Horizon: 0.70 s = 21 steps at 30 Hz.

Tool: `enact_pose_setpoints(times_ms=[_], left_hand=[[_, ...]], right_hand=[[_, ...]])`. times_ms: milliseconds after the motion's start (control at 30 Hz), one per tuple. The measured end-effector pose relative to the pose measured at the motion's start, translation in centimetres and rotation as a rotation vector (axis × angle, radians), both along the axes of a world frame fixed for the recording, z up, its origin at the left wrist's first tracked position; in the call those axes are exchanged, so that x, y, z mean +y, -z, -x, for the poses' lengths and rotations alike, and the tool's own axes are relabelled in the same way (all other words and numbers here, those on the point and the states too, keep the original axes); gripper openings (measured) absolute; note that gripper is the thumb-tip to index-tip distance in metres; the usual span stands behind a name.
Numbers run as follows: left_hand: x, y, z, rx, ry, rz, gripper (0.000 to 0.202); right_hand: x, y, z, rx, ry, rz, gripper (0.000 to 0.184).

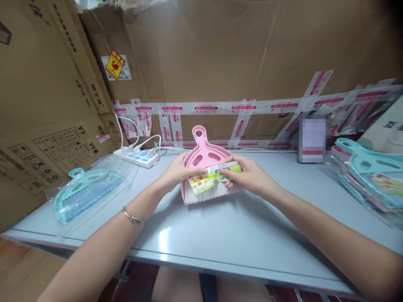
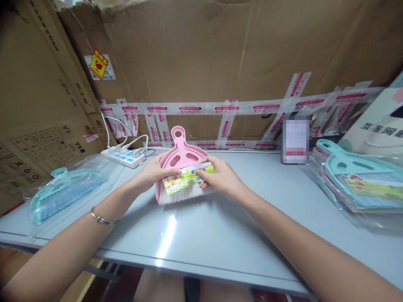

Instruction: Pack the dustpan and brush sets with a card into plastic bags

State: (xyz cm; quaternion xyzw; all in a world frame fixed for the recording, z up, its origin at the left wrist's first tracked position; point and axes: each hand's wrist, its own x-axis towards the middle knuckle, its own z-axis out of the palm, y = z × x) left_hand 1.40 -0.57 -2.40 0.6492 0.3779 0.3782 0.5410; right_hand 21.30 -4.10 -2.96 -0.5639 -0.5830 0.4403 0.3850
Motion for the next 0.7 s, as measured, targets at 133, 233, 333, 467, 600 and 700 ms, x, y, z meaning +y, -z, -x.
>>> enact_pose_setpoints(times_ms=[133, 233, 333, 467, 600, 700], left_hand=[[0.0, 0.0, 0.3, 0.006, 0.074, -0.033, 0.050], [0.1, 0.1, 0.6, 0.013, 0.043, -0.045, 0.052], [0.4, -0.2, 1.0, 0.005, 0.020, -0.056, 0.051], [0.7, -0.9, 1.5, -0.103, -0.034, -0.075, 0.051], [0.1, -1.1, 0.9, -0.241, -0.088, -0.108, 0.056], [-0.7, -0.5, -0.2, -0.220, -0.092, -0.150, 0.062]], right_hand=[[0.0, 0.3, -0.1, -0.025, -0.004, -0.034, 0.026], [-0.1, 0.3, -0.2, -0.020, -0.031, -0.089, 0.030], [-0.4, 0.1, -0.4, -0.041, 0.079, -0.368, 0.036], [-0.6, -0.2, -0.4, 0.180, 0.425, -0.677, 0.056], [-1.0, 0.3, 1.3, 0.635, 0.163, -0.207, 0.057], [-1.8, 0.9, 2.8, 0.852, 0.022, 0.010, 0.049]])
